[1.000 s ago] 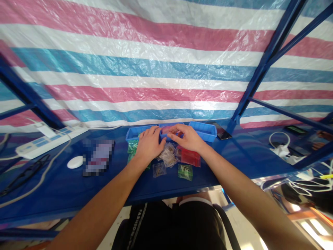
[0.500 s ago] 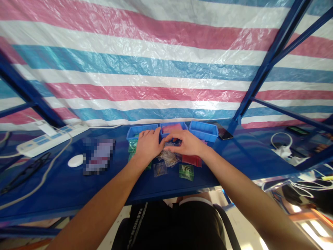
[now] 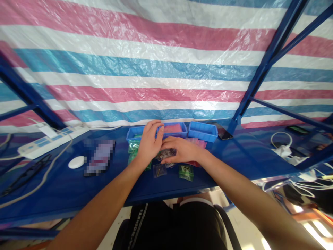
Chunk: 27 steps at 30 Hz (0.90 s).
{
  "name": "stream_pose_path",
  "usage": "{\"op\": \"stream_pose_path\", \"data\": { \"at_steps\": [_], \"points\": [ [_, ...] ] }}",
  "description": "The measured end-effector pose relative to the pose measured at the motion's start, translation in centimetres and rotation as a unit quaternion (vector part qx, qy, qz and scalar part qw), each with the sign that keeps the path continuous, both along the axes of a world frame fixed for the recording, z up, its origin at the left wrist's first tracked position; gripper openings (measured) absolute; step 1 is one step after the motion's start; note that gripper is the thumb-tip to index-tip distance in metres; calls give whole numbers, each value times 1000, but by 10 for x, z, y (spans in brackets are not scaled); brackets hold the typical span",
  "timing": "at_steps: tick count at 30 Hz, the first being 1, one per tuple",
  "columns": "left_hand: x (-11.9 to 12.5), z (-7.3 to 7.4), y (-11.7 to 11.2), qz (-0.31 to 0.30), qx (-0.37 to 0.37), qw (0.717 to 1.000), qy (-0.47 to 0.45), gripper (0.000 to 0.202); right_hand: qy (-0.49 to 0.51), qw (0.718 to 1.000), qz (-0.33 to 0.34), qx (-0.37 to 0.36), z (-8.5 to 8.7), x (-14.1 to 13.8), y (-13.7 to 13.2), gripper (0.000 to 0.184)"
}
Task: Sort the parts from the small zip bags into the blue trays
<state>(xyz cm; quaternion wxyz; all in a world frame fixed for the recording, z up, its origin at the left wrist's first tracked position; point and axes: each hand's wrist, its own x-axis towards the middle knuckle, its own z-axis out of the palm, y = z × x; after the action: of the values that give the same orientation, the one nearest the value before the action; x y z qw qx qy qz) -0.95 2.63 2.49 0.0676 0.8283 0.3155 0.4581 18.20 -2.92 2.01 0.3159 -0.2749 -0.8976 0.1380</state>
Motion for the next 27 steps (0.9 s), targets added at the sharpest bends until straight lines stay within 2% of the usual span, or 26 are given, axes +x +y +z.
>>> {"op": "stream_pose_path", "data": {
  "at_steps": [3, 6, 19, 23, 27],
  "points": [
    [2, 1, -4, -9, -3, 1000, 1, 32, -12, 999, 40, -18, -2, -5, 1, 35],
    [4, -1, -5, -18, -5, 1000, 5, 32, -24, 998, 46, -27, -4, -5, 3, 27],
    [6, -1, -6, -27, -10, 999, 16, 33, -21, 998, -52, 1, -9, -5, 7, 15],
    [7, -2, -6, -28, -13, 999, 24, 32, -27, 999, -31, 6, -11, -7, 8, 35],
    [8, -3, -6, -32, -13, 999, 23, 31, -30, 999, -34, 9, -11, -7, 8, 27]
  ]
}}
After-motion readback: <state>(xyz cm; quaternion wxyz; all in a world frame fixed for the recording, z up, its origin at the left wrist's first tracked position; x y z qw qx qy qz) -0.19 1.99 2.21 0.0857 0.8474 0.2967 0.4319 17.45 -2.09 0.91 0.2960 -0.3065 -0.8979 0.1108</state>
